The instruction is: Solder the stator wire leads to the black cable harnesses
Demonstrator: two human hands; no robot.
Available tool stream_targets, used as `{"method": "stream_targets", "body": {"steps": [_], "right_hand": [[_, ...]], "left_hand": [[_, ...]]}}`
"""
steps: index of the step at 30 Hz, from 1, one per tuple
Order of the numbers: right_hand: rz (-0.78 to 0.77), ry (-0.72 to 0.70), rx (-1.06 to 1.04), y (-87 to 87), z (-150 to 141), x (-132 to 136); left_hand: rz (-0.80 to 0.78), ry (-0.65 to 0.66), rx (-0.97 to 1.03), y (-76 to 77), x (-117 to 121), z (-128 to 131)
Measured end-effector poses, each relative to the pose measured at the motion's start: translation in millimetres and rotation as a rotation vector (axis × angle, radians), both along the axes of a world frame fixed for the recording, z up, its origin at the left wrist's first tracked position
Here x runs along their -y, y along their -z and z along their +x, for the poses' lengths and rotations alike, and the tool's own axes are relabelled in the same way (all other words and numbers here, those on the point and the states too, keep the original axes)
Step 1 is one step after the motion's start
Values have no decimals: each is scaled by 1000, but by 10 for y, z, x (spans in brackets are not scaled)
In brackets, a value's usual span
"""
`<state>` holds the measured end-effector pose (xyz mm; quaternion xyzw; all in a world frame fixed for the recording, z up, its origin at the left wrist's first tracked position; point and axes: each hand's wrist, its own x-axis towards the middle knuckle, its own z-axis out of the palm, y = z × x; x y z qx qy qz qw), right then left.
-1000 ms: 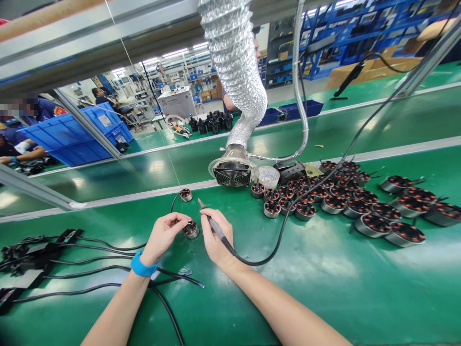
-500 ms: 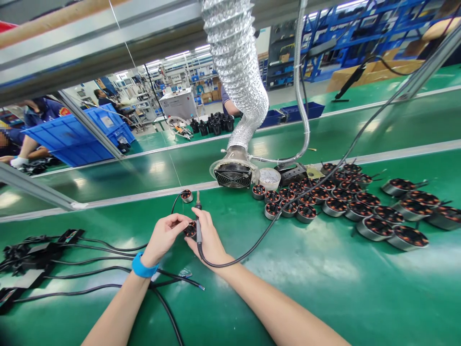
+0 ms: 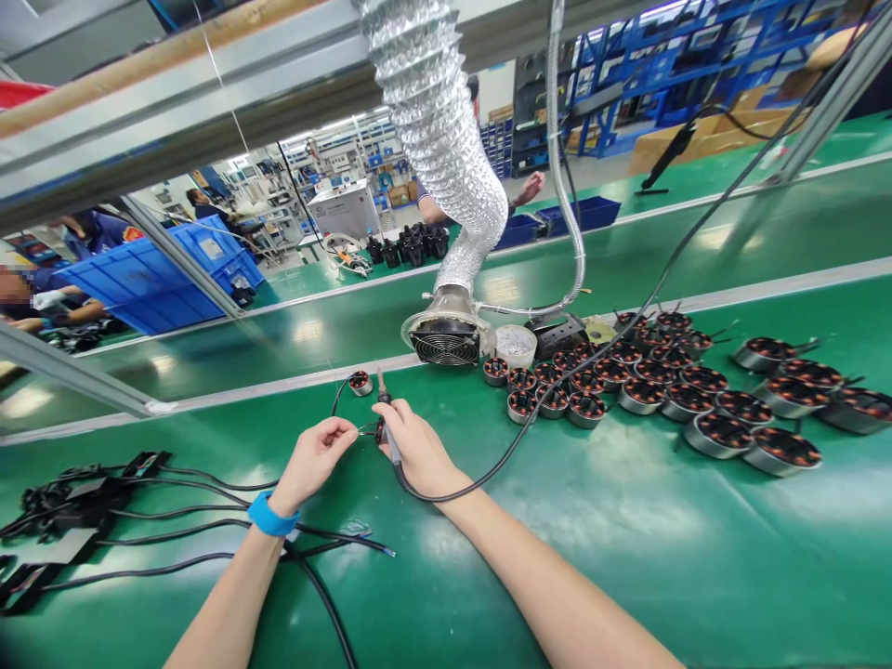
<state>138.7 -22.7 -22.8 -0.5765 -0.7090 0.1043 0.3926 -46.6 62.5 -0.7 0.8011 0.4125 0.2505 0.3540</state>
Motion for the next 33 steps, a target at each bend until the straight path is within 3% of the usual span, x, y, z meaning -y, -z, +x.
{"method": "stream_targets", "body": {"steps": [12, 23, 26, 33], "right_hand": [[10, -5, 12, -52, -28, 52], [36, -10, 68, -48, -54, 45], [32, -2, 85, -41, -54, 38], [31, 4, 60, -17, -52, 27]], "left_hand": [[326, 48, -304, 34, 61, 135], [318, 95, -340, -3, 46, 96], [314, 97, -274, 23, 37, 71], [89, 50, -71, -30, 9, -24]]}}
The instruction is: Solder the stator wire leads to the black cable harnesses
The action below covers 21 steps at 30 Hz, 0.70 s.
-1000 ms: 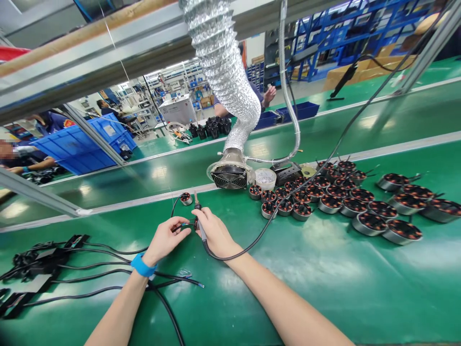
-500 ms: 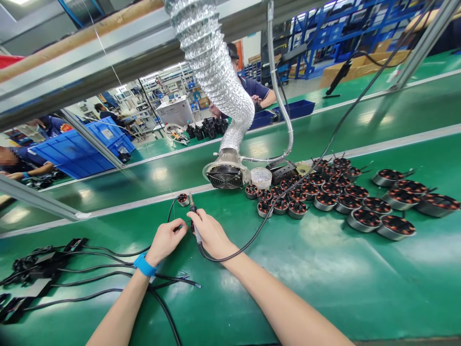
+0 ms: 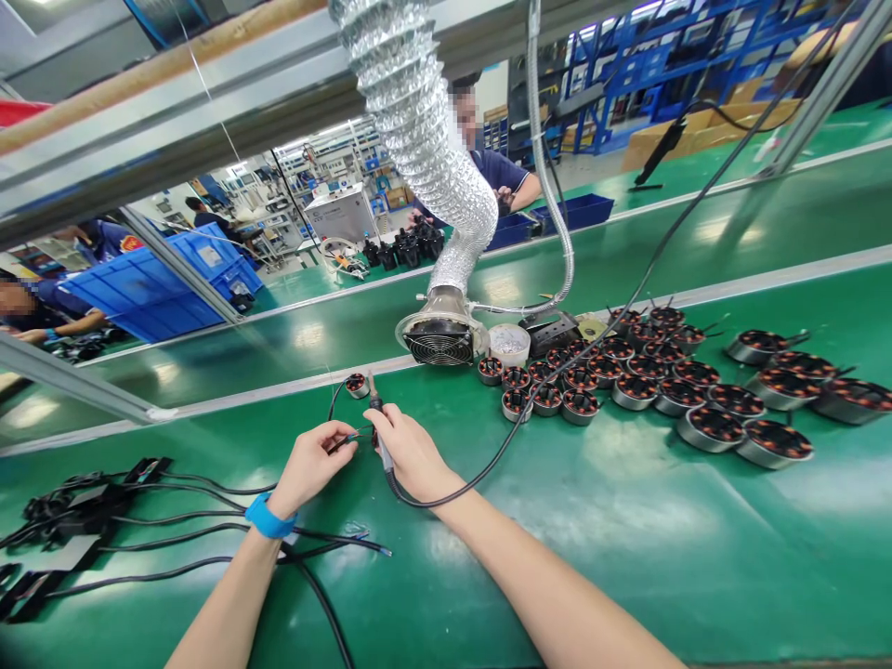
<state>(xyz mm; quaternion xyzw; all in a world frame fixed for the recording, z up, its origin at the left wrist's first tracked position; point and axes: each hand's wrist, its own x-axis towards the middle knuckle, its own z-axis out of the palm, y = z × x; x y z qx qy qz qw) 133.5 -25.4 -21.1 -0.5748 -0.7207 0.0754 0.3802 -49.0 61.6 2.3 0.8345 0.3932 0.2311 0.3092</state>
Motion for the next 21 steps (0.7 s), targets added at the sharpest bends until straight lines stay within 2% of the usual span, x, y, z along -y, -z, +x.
{"method": "stream_targets", "body": {"steps": [6, 9, 12, 15, 21], "right_hand": [[4, -4, 1, 17, 2, -1], [9, -12, -14, 13, 6, -2], [-4, -6, -23, -12, 7, 9], [-19, -3, -17, -24, 4, 31], [15, 19, 6, 44, 25, 27]], "left_hand": [[-289, 78, 6, -127, -122, -36], [-320, 66, 59, -170, -193, 59], [-343, 169, 37, -230, -245, 186], [-432, 280, -19, -299, -272, 260], [-554, 300, -89, -321, -294, 184]]}}
